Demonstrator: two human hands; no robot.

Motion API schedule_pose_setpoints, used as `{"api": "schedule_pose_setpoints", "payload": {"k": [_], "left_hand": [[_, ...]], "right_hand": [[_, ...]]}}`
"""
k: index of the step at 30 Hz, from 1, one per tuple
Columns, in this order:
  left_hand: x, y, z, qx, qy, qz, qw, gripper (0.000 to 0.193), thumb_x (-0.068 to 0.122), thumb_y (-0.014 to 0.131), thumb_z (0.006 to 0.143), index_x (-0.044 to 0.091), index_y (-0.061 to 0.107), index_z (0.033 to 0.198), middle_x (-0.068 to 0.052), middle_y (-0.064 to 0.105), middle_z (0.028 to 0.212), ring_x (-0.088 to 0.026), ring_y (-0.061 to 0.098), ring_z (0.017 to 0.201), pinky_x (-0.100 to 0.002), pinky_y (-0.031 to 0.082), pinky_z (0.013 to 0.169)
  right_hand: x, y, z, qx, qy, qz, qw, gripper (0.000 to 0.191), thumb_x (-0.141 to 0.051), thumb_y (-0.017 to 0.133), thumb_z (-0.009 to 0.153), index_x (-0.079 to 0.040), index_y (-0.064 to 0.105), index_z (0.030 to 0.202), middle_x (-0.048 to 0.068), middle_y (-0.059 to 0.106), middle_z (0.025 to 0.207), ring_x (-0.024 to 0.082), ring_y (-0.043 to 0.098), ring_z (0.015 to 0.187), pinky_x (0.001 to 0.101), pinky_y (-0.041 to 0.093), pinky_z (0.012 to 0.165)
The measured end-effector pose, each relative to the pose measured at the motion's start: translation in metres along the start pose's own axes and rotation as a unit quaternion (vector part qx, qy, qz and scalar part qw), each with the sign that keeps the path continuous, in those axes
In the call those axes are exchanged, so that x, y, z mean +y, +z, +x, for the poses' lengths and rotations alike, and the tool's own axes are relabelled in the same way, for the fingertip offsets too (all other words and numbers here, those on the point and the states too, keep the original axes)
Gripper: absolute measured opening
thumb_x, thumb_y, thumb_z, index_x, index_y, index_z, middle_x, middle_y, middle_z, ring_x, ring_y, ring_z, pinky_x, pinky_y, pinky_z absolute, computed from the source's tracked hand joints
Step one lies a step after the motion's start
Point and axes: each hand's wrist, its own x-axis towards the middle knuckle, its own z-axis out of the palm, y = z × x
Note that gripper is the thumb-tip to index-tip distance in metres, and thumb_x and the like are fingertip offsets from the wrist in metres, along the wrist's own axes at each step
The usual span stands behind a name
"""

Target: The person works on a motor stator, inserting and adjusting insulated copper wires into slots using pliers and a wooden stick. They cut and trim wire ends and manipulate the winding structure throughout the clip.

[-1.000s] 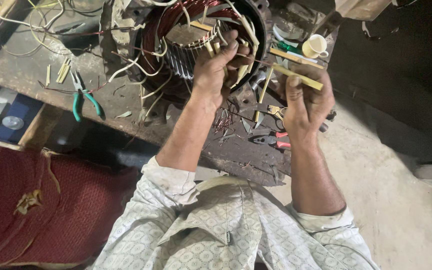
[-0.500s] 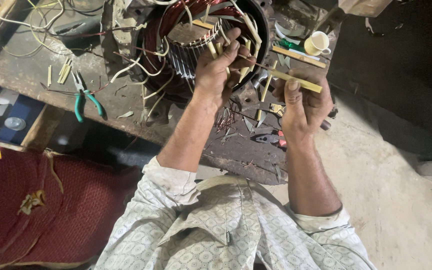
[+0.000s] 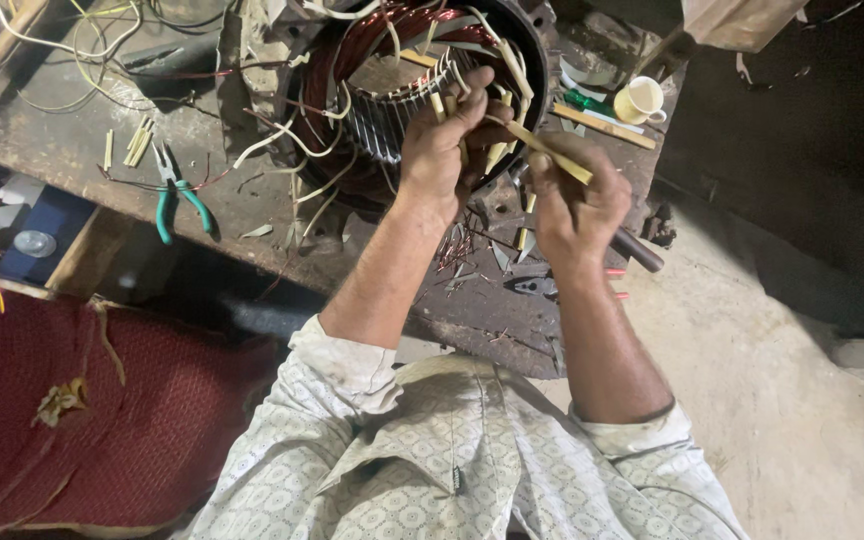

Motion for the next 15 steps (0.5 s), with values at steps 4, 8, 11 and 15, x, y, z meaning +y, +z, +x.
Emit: {"api": "schedule_pose_setpoints", "payload": {"k": [4, 8, 11, 15], "left_hand": [[0.001, 0.001, 0.003, 0.047, -0.014, 0.054, 0.997, 0.022, 0.028, 0.073, 0.095, 0.014, 0.078, 0.111, -0.006, 0.08, 0.102, -0.021, 0.073, 0.098, -0.042, 0.057, 0.094], [0.004, -0.002, 0.011, 0.047, 0.006, 0.11, 0.993, 0.028, 0.037, 0.071, 0.095, 0.013, 0.081, 0.107, -0.003, 0.08, 0.109, -0.014, 0.068, 0.107, -0.036, 0.048, 0.099], [0.009, -0.009, 0.019, 0.02, 0.009, 0.136, 0.991, 0.035, 0.042, 0.071, 0.095, 0.009, 0.082, 0.099, -0.005, 0.079, 0.1, -0.013, 0.07, 0.098, -0.032, 0.052, 0.091], [0.018, -0.012, 0.026, 0.051, -0.059, 0.131, 0.988, 0.034, 0.037, 0.078, 0.098, 0.005, 0.072, 0.087, -0.006, 0.065, 0.079, -0.017, 0.057, 0.067, -0.033, 0.044, 0.057]], "right_hand": [[-0.006, 0.01, 0.007, -0.03, 0.023, -0.001, 0.999, 0.018, -0.017, 0.077, 0.104, -0.002, 0.074, 0.114, 0.007, 0.077, 0.094, 0.015, 0.073, 0.079, 0.0281, 0.057, 0.069], [-0.008, 0.02, 0.021, -0.037, -0.025, -0.125, 0.991, 0.015, -0.013, 0.085, 0.095, -0.004, 0.077, 0.105, 0.005, 0.075, 0.085, 0.015, 0.072, 0.074, 0.0283, 0.056, 0.068], [-0.003, 0.025, 0.032, -0.038, -0.062, -0.105, 0.992, 0.01, -0.008, 0.084, 0.096, -0.006, 0.077, 0.103, 0.006, 0.077, 0.094, 0.014, 0.074, 0.083, 0.0289, 0.06, 0.073], [0.005, 0.029, 0.046, -0.085, -0.05, 0.023, 0.995, 0.011, 0.0, 0.082, 0.096, -0.008, 0.077, 0.101, 0.006, 0.077, 0.1, 0.014, 0.073, 0.091, 0.0298, 0.063, 0.078]]}}
